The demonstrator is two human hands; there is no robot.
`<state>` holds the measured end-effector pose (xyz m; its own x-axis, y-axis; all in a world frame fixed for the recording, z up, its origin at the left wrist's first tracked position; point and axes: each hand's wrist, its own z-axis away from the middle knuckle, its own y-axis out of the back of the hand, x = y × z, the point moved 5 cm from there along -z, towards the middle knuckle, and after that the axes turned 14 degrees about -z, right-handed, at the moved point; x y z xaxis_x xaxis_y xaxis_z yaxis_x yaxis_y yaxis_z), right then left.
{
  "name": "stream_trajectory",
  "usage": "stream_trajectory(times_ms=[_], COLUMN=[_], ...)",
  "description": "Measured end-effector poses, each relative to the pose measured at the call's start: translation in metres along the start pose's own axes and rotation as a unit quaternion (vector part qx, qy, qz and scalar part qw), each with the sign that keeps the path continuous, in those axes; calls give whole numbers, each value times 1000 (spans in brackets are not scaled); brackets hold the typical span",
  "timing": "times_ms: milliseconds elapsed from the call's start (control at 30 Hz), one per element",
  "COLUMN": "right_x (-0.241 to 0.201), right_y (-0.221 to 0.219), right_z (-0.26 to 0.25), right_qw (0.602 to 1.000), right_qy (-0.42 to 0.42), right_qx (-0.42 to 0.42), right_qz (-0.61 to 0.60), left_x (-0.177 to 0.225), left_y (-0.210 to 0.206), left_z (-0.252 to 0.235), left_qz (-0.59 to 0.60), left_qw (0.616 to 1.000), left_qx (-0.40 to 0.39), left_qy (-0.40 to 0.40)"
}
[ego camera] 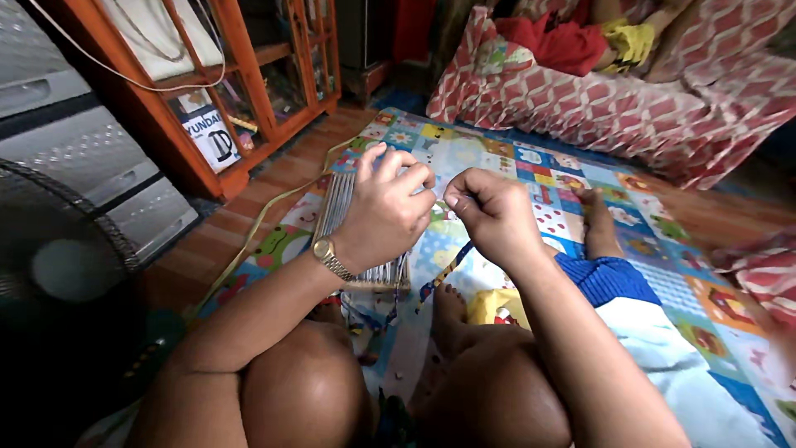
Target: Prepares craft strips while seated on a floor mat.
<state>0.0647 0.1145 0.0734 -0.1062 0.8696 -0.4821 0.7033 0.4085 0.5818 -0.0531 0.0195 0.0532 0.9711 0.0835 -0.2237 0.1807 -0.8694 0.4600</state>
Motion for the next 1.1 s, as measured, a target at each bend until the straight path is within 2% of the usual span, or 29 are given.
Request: stream_trajectory(times_ms=[167, 300, 400, 500, 600, 667, 733, 833, 867, 933, 1000, 1033, 1067, 1100], right_x=[2, 10, 19, 21, 8, -3, -6, -10, -13, -14, -2, 9, 25, 44], right_y=[-14, -15, -14, -5, 0, 8, 22, 61, 77, 104, 123, 130, 134, 137], right_z=[-3, -8, -9, -5, 6, 13, 15, 19, 25, 55, 106, 138, 175, 220], right_qw=[999, 998, 990, 977, 933, 930, 954, 990, 992, 971, 954, 956, 959, 952], right_qy=[20, -34, -104, -121, -69, -8, -1, -16, 0, 55, 63, 31, -38, -142], right_qx=[-34, -51, -75, -96, -222, -285, -239, -84, -20, 114, 192, 202, 200, 201], right_qz=[19, -5, -49, -149, -275, -231, -182, -115, -128, -201, -222, -211, -196, -181], left_x=[-8, -14, -22, -34, -43, -43, -40, -34, -32, -30, -35, -40, -42, -43], left_y=[-9, -16, -24, -31, -32, -31, -27, -21, -19, -18, -24, -30, -34, -37], left_z=[1, 2, 10, 17, 22, 22, 21, 19, 20, 22, 27, 32, 37, 42], left_qz=[-18, -7, 97, 205, 251, 322, 361, 383, 390, 400, 408, 419, 422, 414], left_qw=[997, 995, 986, 960, 945, 921, 911, 913, 913, 913, 911, 907, 904, 907], left_qx=[-72, -97, -122, -123, -93, -58, -29, 6, 2, -17, -23, -28, -43, -61], left_qy=[-6, 5, 63, 142, 190, 210, 199, 142, 119, 75, 44, 42, 46, 56])
